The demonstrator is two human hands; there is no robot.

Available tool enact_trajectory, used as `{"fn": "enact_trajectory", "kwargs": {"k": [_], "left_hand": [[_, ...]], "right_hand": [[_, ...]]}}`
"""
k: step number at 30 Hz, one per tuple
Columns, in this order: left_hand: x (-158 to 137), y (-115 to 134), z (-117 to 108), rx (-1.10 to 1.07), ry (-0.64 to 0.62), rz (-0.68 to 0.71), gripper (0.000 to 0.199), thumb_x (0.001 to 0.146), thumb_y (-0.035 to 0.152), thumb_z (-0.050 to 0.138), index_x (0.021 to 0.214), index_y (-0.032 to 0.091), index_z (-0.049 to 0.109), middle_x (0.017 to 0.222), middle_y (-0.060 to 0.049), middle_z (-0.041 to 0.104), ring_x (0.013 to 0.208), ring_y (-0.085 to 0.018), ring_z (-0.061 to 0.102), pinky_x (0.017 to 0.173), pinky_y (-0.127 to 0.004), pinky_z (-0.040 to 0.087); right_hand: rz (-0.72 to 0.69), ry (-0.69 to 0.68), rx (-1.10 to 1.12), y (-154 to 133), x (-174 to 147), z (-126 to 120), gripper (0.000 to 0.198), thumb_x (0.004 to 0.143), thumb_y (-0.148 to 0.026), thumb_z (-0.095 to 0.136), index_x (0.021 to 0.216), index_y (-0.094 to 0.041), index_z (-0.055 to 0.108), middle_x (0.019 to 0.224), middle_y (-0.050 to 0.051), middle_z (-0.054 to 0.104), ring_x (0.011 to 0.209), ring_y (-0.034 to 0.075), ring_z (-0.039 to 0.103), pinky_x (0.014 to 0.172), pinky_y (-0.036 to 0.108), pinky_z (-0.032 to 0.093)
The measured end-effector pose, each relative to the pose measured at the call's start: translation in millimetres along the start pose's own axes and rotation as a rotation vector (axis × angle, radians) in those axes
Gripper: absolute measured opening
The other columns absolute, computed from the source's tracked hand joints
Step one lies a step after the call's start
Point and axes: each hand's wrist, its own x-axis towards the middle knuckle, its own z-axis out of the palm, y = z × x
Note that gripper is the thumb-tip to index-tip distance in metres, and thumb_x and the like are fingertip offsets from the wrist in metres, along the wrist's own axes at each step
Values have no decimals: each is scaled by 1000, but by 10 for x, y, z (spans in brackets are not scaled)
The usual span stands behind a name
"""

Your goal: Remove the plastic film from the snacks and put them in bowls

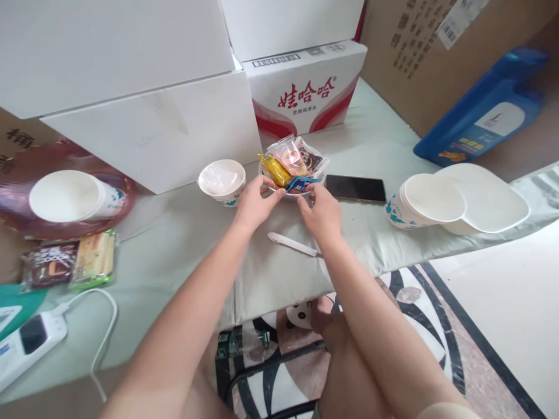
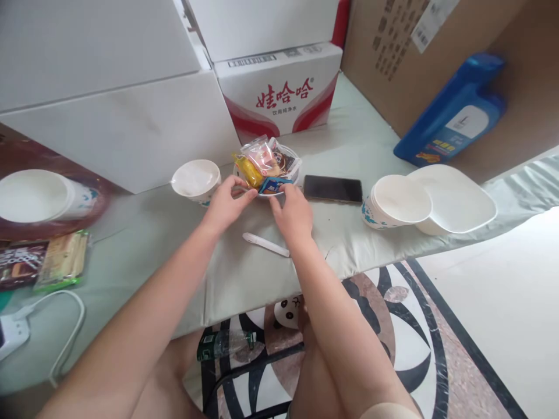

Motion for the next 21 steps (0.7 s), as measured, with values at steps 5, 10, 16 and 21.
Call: {"fn": "enact_trajectory", "kwargs": {"k": [5, 10, 16, 21], "left_hand": [[312, 16, 62, -11, 1, -28, 26, 78, 38, 78, 86, 23, 58, 110, -3, 74, 101, -25, 70, 95, -40, 53], [683, 105, 360, 3, 48, 2, 25, 78, 34, 80, 84, 23, 58, 99, -3, 73, 101, -24, 69, 95, -40, 54], [1201, 386, 1015, -55, -44, 65, 27, 77, 29, 84, 83, 22, 59, 96, -5, 72, 106, -27, 70, 99, -45, 53], [1562, 656, 1606, -60, -95, 148, 23, 81, 28, 81, 91, 22, 61, 104, -6, 70, 119, -32, 66, 105, -50, 48]], "right_hand": [[9, -99, -374, -173, 301, -121, 35, 94, -38, 60, 121, -15, 64, 122, 24, 68, 101, 37, 70, 86, 52, 53], [-73, -252, -584, -129, 956, -483, 38, 87, -48, 74, 97, -11, 70, 100, 22, 73, 101, 36, 71, 89, 51, 50], [-139, -228, -636, 256, 1654, -970, 66, 86, -69, 59, 54, -12, 62, 64, 9, 62, 100, 28, 71, 80, 43, 46], [54, -228, -860, 499, 1934, -1343, 62, 75, -72, 73, 58, -12, 69, 78, 14, 71, 107, 34, 70, 81, 46, 48]]}}
